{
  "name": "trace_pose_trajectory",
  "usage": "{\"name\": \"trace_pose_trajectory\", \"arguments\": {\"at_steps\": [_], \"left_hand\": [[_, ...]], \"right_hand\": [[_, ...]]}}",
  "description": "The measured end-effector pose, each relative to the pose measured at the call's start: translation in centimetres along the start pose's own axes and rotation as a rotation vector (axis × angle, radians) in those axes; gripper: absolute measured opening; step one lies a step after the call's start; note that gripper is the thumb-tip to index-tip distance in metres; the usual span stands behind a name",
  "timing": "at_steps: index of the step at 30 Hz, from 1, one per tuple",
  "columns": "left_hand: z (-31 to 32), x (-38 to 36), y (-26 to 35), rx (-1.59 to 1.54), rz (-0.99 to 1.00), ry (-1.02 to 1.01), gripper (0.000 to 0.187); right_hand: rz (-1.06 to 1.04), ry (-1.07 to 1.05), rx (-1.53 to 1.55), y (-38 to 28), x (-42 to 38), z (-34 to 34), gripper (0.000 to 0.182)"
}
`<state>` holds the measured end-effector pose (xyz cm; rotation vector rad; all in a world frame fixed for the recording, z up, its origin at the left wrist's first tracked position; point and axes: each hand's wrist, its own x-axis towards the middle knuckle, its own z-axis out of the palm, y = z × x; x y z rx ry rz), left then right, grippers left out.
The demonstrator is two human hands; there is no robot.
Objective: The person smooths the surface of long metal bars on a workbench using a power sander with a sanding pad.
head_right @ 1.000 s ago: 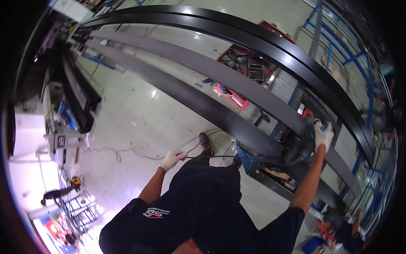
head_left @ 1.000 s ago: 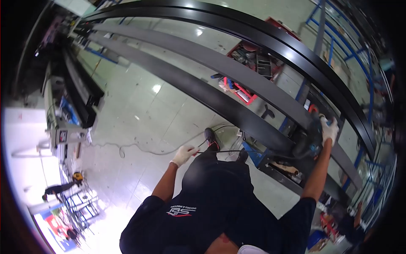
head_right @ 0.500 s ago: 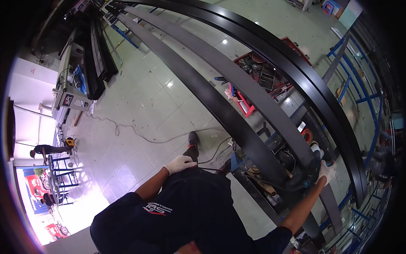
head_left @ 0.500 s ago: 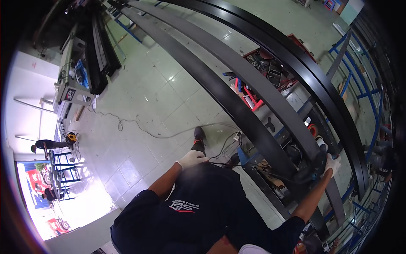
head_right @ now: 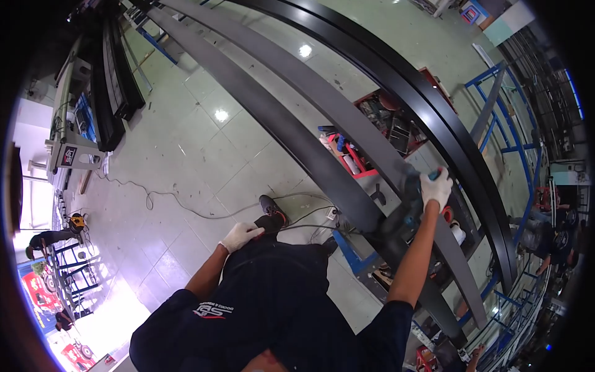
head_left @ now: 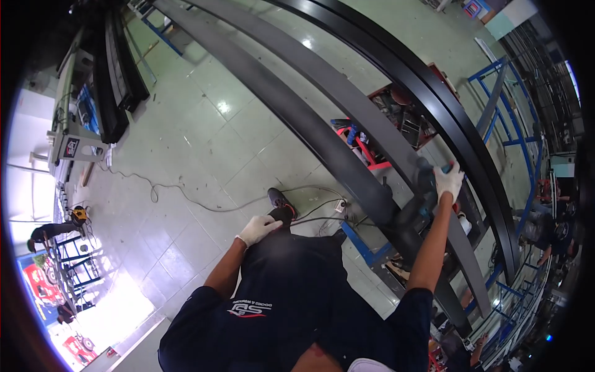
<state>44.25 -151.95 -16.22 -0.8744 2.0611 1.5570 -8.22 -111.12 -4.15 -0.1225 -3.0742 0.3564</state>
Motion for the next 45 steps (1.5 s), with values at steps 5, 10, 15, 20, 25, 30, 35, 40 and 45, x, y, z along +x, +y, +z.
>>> {"name": "trace_pose_trajectory", "arguments": {"at_steps": [5, 10, 15, 20, 25, 30, 35, 40, 45], "left_hand": [[-10.0, -1.4, -5.0, -0.131, -0.038, 0.125, 0.056], [-14.5, -2.6, -9.8, -0.264, -0.058, 0.265, 0.058], [-14.7, -2.5, -9.4, -0.351, -0.149, 0.356, 0.057], [-16.5, 2.2, -11.9, -0.628, -0.130, 0.392, 0.056], [-26.2, 7.6, -6.4, -0.624, -0.031, 0.378, 0.051], [-38.4, 11.8, -0.6, -0.477, -0.059, 0.455, 0.040], [-46.2, 14.4, 2.1, -0.502, -0.007, 0.480, 0.035], [-49.4, 20.1, -1.7, -0.409, 0.057, 0.340, 0.038], [-55.8, 24.4, -0.4, -0.016, 0.070, 0.058, 0.039]], "right_hand": [[-0.121, -0.029, 0.028, -19.7, -0.6, 3.3, 0.079], [-0.170, -0.124, 0.029, -38.3, -0.8, 7.5, 0.084], [-0.350, -0.148, 0.071, -54.9, -1.0, 11.4, 0.077], [-0.442, -0.208, 0.091, -70.5, -1.6, 14.3, 0.073], [-0.544, -0.254, 0.123, -84.4, -1.0, 17.3, 0.071], [-0.590, -0.272, 0.120, -94.7, 0.3, 19.9, 0.067], [-0.591, -0.276, 0.152, -96.0, 0.6, 19.8, 0.065], [-0.463, -0.284, 0.118, -88.7, 1.2, 17.7, 0.073], [-0.106, -0.123, 0.087, -75.3, 1.8, 14.8, 0.078]]}}
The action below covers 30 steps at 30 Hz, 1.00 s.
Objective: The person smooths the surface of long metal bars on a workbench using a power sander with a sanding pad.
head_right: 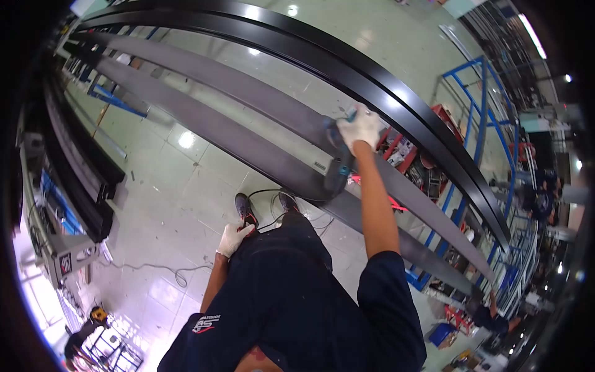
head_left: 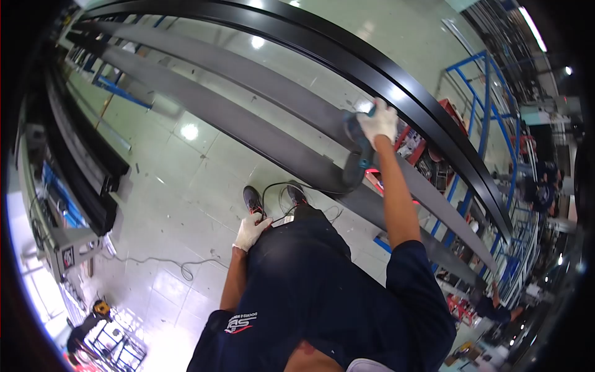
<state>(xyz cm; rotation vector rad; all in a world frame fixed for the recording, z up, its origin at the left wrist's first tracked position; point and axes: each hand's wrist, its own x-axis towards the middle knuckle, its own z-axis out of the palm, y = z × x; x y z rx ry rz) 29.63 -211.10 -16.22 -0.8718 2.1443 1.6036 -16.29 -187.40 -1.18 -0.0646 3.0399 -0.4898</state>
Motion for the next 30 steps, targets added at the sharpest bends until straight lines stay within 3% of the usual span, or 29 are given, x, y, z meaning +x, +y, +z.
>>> {"name": "trace_pose_trajectory", "arguments": {"at_steps": [5, 8, 11, 18, 24, 27, 30], "left_hand": [[-8.5, 3.4, -0.7, -0.003, 0.103, -0.085, 0.039], [-13.8, 3.9, -1.5, 0.050, 0.088, -0.016, 0.039], [-16.2, 4.0, -5.2, 0.004, 0.055, 0.050, 0.039], [-16.2, 0.6, -8.7, -0.033, 0.008, 0.069, 0.041], [-12.4, -3.1, -8.9, -0.111, -0.063, 0.048, 0.039], [-10.6, -4.4, -10.1, -0.142, -0.106, 0.038, 0.040], [-11.0, -4.7, -10.6, -0.134, -0.137, 0.020, 0.038]], "right_hand": [[0.410, 0.149, -0.086, 12.7, -1.9, -2.9, 0.084], [0.594, 0.159, -0.083, 13.2, -2.3, -3.8, 0.086], [0.556, 0.182, -0.089, 11.1, -1.8, -2.3, 0.086], [0.330, 0.145, -0.029, -5.2, 1.1, 2.8, 0.071], [0.037, -0.031, -0.027, -23.1, 1.5, 6.7, 0.074], [-0.046, -0.079, 0.001, -29.2, 1.6, 9.0, 0.075], [-0.148, -0.147, -0.030, -31.3, 1.3, 9.9, 0.069]]}}
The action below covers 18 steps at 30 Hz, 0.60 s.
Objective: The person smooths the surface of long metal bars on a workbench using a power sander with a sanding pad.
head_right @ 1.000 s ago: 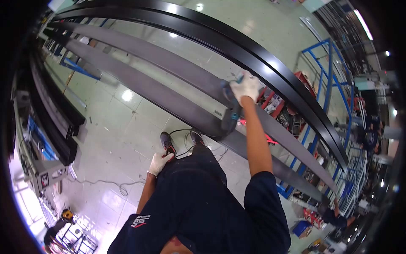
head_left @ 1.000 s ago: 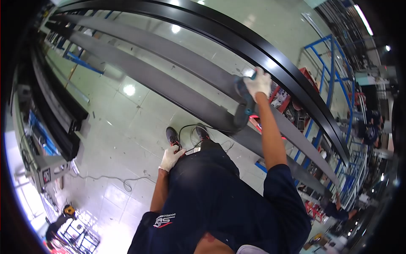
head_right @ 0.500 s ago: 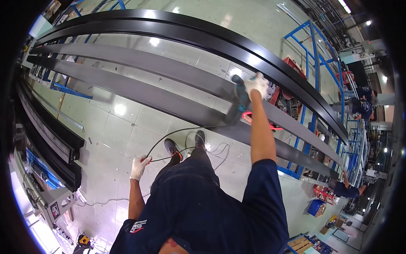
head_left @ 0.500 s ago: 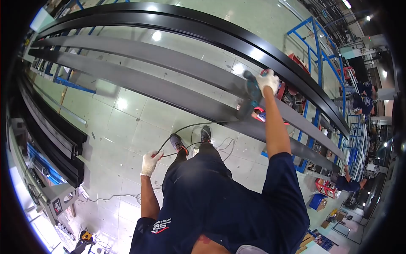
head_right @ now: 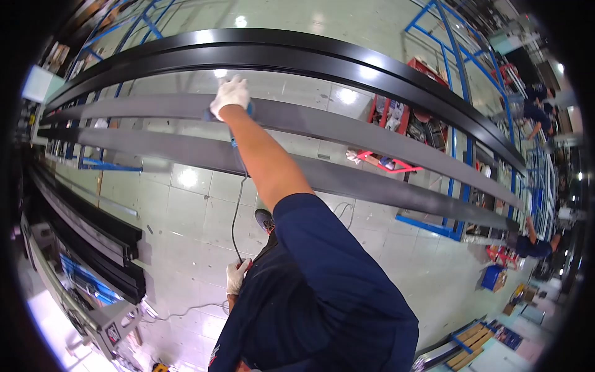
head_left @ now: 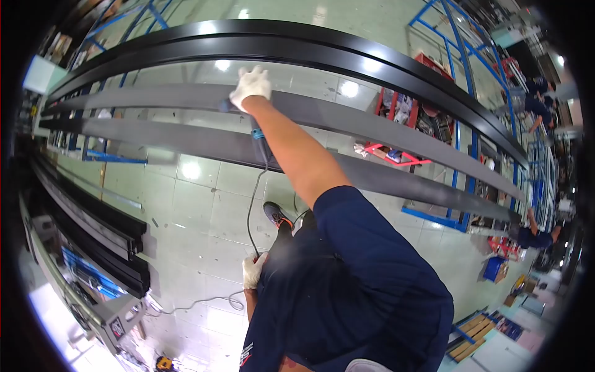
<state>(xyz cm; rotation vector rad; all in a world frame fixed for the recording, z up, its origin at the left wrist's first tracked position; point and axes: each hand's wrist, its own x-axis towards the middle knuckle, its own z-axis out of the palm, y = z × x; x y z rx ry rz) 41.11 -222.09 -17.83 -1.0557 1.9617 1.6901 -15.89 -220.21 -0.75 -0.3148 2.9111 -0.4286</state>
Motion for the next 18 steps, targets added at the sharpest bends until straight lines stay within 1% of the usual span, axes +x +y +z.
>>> {"name": "trace_pose_trajectory", "arguments": {"at_steps": [2, 4, 7, 10, 13, 14, 15, 18], "left_hand": [[-0.4, 0.1, 0.5, -0.091, -0.018, 0.004, 0.037], [-1.2, 0.5, 1.7, -0.057, 0.021, -0.033, 0.036], [-2.0, 2.2, 2.6, 0.040, 0.063, -0.075, 0.040], [-2.3, 4.4, 4.2, 0.178, 0.096, -0.118, 0.047], [-2.1, 7.4, 6.2, 0.399, 0.080, -0.200, 0.046], [-1.4, 8.0, 7.1, 0.315, 0.134, -0.232, 0.044], [-0.9, 8.5, 8.4, 0.319, 0.148, -0.249, 0.044], [0.7, 10.2, 11.3, 0.337, 0.184, -0.303, 0.042]], "right_hand": [[0.007, 0.040, 0.040, 1.2, -0.2, 0.3, 0.068], [0.032, 0.032, 0.057, 2.8, -0.9, -0.7, 0.069], [0.074, -0.007, 0.057, 8.3, -2.8, -3.3, 0.072], [0.185, 0.032, -0.029, 15.1, -5.2, -5.7, 0.072], [0.307, 0.156, 0.020, 25.0, -7.4, -5.7, 0.076], [0.379, 0.160, 0.036, 27.9, -8.6, -6.8, 0.078], [0.455, 0.195, -0.003, 30.7, -10.1, -7.6, 0.079], [0.666, 0.286, 0.020, 38.9, -14.1, -9.7, 0.080]]}}
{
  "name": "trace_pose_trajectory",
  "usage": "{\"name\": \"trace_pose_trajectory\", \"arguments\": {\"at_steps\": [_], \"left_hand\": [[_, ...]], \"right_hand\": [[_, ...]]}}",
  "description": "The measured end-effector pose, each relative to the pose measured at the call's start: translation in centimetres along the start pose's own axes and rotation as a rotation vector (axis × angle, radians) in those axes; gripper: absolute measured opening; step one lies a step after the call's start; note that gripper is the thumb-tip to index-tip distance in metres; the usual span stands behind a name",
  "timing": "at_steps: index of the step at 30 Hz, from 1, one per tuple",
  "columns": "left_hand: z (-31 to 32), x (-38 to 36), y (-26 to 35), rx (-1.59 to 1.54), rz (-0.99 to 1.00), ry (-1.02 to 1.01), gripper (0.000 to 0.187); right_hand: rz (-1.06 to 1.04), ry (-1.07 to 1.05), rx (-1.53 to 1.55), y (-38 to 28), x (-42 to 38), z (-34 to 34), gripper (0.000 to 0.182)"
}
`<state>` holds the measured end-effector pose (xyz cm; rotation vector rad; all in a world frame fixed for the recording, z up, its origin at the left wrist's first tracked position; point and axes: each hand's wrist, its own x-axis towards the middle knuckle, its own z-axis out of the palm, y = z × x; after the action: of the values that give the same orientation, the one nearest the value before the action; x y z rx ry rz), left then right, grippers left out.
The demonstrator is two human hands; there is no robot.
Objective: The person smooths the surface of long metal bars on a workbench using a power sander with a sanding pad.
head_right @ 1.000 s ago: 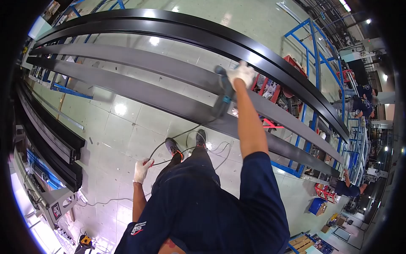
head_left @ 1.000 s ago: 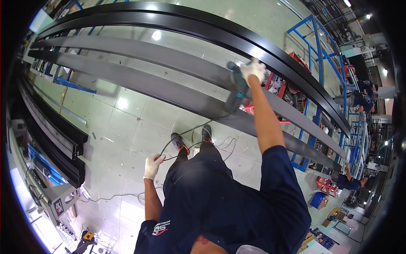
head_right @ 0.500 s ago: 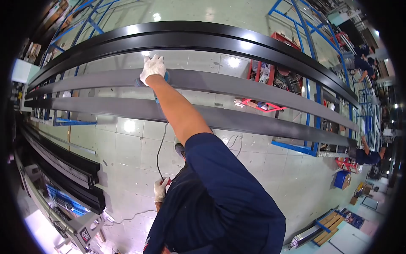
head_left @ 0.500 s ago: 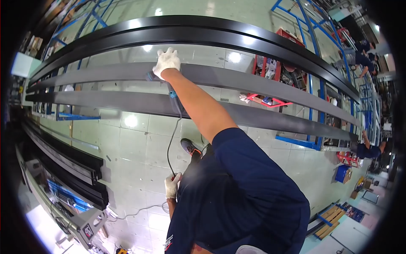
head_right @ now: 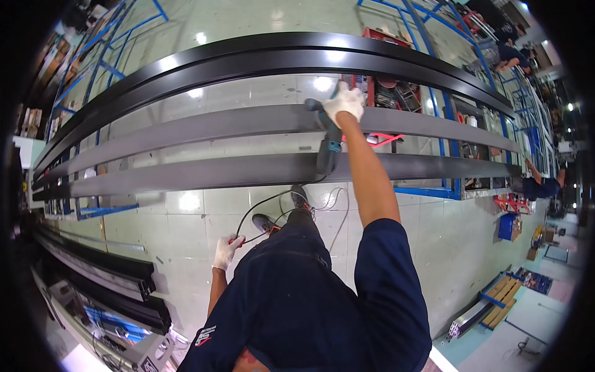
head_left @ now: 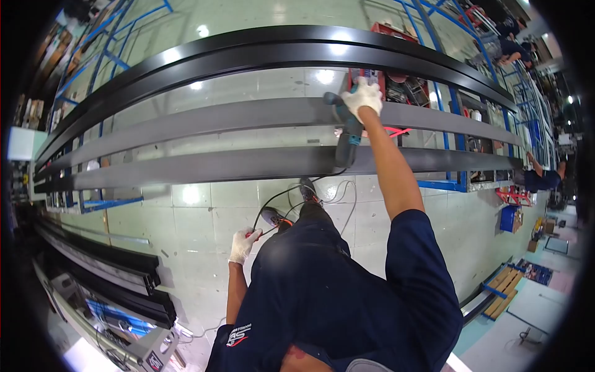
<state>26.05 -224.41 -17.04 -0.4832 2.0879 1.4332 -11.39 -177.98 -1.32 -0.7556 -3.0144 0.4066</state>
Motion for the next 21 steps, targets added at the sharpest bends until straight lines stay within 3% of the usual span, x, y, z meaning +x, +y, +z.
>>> {"name": "trace_pose_trajectory", "arguments": {"at_steps": [5, 9, 14, 15, 17, 18, 21], "left_hand": [[0.5, 2.6, 2.2, 0.049, 0.001, -0.046, 0.044], [1.8, 2.4, 3.9, 0.079, 0.007, -0.081, 0.044], [2.7, 2.6, 6.8, 0.200, -0.015, -0.186, 0.043], [2.7, 2.9, 7.0, 0.195, -0.005, -0.182, 0.043], [2.3, 4.1, 7.7, 0.184, 0.024, -0.177, 0.043], [1.8, 3.9, 9.8, 0.217, 0.011, -0.198, 0.041], [-0.5, 6.2, 7.9, 0.261, 0.086, -0.251, 0.040]], "right_hand": [[0.248, 0.059, 0.002, 9.0, 4.3, -2.1, 0.076], [0.277, 0.082, -0.006, 9.2, 5.4, -2.2, 0.077], [0.057, 0.043, -0.039, 0.5, 1.5, -0.4, 0.086], [0.002, -0.085, -0.045, -2.7, -0.2, -2.1, 0.086], [-0.178, -0.146, -0.029, -7.6, -1.6, 0.7, 0.083], [-0.170, -0.157, 0.004, -10.7, -2.9, 1.4, 0.079], [-0.245, -0.169, 0.126, -19.3, -6.5, 3.9, 0.065]]}}
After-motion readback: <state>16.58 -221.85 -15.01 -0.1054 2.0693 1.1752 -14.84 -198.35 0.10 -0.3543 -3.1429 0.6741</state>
